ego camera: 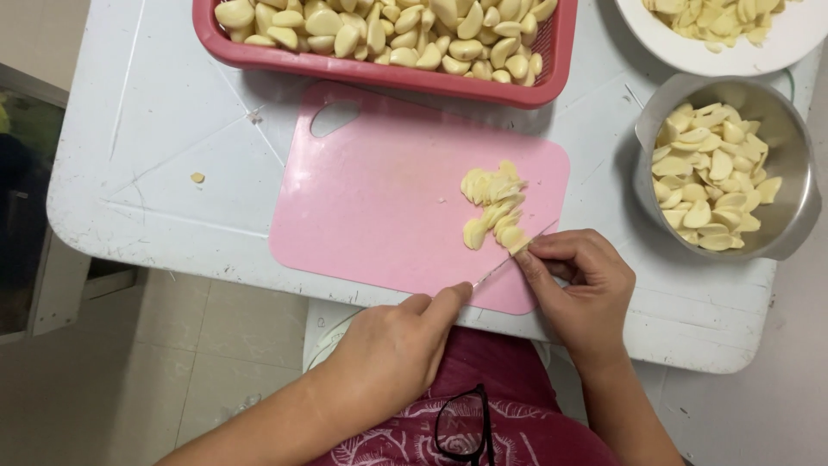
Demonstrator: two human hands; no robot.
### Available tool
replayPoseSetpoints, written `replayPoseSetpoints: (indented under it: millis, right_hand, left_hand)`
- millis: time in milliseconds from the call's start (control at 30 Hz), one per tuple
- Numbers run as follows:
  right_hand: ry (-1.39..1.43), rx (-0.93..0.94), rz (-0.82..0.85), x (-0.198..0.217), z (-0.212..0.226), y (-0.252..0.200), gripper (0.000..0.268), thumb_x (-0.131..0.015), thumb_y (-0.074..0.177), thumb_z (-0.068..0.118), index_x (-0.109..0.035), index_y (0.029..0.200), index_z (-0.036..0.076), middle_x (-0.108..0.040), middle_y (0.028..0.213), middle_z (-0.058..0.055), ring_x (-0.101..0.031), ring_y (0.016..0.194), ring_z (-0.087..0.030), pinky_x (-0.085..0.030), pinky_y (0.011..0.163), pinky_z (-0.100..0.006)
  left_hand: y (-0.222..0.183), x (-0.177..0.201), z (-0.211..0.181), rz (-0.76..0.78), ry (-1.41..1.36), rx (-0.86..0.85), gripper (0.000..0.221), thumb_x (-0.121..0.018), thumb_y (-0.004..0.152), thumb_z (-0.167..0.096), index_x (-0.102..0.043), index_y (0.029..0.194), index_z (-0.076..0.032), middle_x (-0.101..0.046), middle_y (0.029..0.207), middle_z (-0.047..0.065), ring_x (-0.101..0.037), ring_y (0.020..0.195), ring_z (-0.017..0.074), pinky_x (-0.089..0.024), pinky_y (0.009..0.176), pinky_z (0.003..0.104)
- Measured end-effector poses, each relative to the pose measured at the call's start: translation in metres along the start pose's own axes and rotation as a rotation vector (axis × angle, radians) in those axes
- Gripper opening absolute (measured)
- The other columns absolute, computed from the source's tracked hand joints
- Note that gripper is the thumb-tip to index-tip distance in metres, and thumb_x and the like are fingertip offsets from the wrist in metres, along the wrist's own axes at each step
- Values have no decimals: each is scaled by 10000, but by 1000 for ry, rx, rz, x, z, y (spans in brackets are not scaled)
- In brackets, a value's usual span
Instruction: Slicing peeled garlic cloves into thin pieces on a cutting board using a small knife.
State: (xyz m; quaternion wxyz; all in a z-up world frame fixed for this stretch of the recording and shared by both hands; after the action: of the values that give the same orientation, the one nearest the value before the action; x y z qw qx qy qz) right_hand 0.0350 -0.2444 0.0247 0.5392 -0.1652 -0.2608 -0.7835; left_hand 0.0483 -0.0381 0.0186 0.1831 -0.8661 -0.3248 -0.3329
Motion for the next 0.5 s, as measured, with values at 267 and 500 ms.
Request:
replayPoseSetpoints:
  millis: [267,500]
  right_hand:
    - [-17,10,13,1,-1,0,102,-845,915,17,-749,950,7,-739,942,-140,-702,906,-184,-604,729,-242]
    - [-25,8,36,1,0,1,98,-842,919,24,-749,949,16,-732,937,-136,-704,894,-179,-600,729,-237]
  left_hand:
    - [-10,-5,1,9,72,-19,507,-592,939,-94,-535,1443,-98,-592,706,118,-576,434,440,-454,350,582]
    - [-6,-11,2,32,80,-35,528,-577,954,-81,-519,1479,-74,-621,738,126,-594,460,416,-464,344,570]
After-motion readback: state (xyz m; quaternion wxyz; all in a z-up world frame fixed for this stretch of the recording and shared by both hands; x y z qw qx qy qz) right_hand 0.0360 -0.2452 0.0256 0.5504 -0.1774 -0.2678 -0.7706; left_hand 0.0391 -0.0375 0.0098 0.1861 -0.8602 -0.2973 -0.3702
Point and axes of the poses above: each hand's wrist, its own y-axis towards the middle knuckle, its own x-axis out of the back of the hand, z = x × y, the point moved 7 cm from there along y, towards the middle knuckle
